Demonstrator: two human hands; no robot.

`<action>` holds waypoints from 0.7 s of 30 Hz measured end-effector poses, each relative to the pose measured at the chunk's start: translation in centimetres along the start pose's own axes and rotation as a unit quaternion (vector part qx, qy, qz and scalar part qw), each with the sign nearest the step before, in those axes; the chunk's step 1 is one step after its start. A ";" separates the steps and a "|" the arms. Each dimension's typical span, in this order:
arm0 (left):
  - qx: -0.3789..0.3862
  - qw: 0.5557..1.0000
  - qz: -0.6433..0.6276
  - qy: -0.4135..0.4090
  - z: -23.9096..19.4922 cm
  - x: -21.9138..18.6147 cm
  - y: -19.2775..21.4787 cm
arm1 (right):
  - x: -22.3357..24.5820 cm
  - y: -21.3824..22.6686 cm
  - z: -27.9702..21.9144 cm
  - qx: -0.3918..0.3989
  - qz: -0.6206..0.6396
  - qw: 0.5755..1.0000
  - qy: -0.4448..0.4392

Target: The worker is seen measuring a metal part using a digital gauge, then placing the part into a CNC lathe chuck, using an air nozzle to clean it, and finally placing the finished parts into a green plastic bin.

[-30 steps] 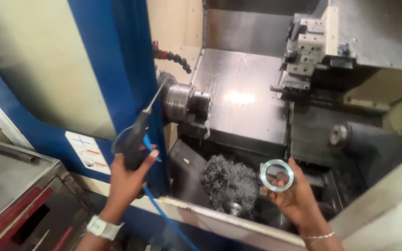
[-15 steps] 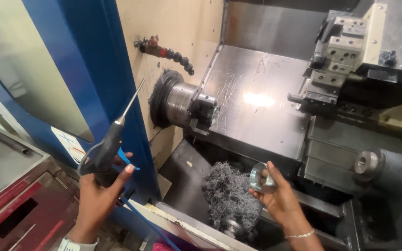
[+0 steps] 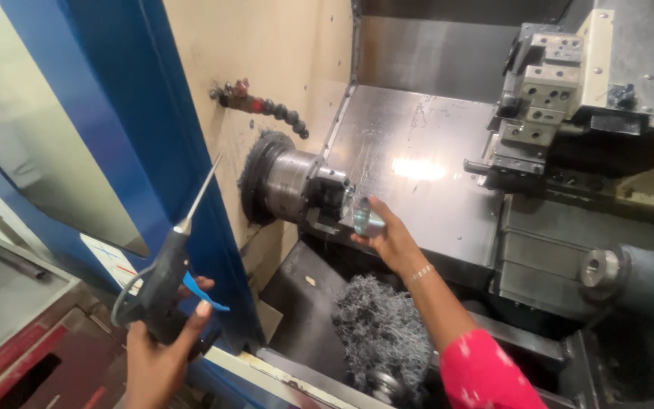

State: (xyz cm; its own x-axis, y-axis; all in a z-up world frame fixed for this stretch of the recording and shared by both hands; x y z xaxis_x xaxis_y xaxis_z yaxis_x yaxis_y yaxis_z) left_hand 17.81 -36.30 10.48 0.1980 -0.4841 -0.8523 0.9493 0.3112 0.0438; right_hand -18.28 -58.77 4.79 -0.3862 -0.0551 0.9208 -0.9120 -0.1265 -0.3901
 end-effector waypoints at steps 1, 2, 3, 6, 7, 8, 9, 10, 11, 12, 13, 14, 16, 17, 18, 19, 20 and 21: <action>-0.002 1.000 0.004 -0.003 -0.1 0.2 0.6 | 0.1 -0.7 0.9 0.004 0.003 1.000 0.002; 0.015 1.000 0.012 -0.013 -0.2 0.3 1.2 | 0.2 -1.6 1.7 0.023 0.009 1.000 0.007; 0.030 0.999 0.020 -0.022 -0.2 0.5 1.7 | 0.5 -2.6 2.8 0.044 0.013 0.999 0.012; -0.013 0.998 -0.025 0.049 -1.7 1.7 3.7 | -0.1 -2.1 4.3 0.037 -0.002 0.999 -0.004; -0.017 0.998 -0.023 0.049 -2.1 3.0 4.6 | 0.1 -2.2 4.5 0.042 -0.002 0.999 -0.006; -0.046 0.998 -0.017 0.033 -2.6 4.2 5.5 | 0.3 -2.3 4.6 0.035 -0.014 0.999 0.003; -0.072 0.997 -0.012 0.017 -3.0 5.4 6.3 | 0.6 -2.2 4.7 0.027 -0.026 0.999 0.012; -0.075 0.997 -0.010 0.018 -2.7 5.6 6.6 | 0.8 -2.3 4.8 0.030 -0.026 0.999 0.011; -0.070 0.994 -0.015 0.080 -2.4 6.1 6.6 | 1.1 -2.0 4.9 0.016 -0.041 0.999 0.010; -0.065 0.988 -0.020 0.141 -2.3 6.6 6.6 | 1.4 -1.7 4.9 0.002 -0.056 0.998 0.010; -0.065 0.987 -0.020 0.142 -1.9 6.7 6.6 | 1.5 -1.9 5.0 0.002 -0.056 0.998 0.009; -0.059 0.977 -0.025 0.203 -1.6 7.2 6.6 | 1.7 -2.0 5.0 0.005 -0.054 0.999 0.001; -0.051 0.963 -0.031 0.264 -0.9 7.6 6.3 | 1.7 -2.2 5.3 0.005 -0.052 0.999 -0.009; -0.042 0.945 -0.037 0.324 -0.7 7.9 6.1 | 1.5 -2.3 5.5 0.004 -0.030 0.999 -0.011; -0.033 0.923 -0.042 0.381 -0.5 8.2 5.8 | 1.4 -2.4 5.7 0.003 -0.008 1.000 -0.013; -0.032 0.923 -0.043 0.382 -0.1 8.2 5.7 | 1.1 -2.5 6.0 0.002 -0.008 1.000 -0.013; -0.023 0.897 -0.048 0.438 0.0 8.4 5.4 | 0.9 -2.5 6.4 0.005 0.002 1.000 -0.018; -0.013 0.868 -0.052 0.493 0.1 8.6 5.2 | 0.7 -2.5 6.8 0.008 0.012 1.000 -0.024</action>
State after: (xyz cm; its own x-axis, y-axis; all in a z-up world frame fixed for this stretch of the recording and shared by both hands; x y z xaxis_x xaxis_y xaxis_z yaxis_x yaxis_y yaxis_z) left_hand 24.43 -38.95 3.41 -0.2067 0.4202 -0.8836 0.9410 0.3328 -0.0619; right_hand -15.31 -65.21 6.36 -0.3999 -0.1050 0.9105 -0.9004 -0.1406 -0.4117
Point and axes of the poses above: each hand's wrist, its own z-axis towards the middle knuckle, its own y-axis out of the back of the hand, x = y × z, the point moved 3 cm from there along z, towards the middle knuckle, and after that the axes turned 5 degrees about -z, right-handed, at the moved point
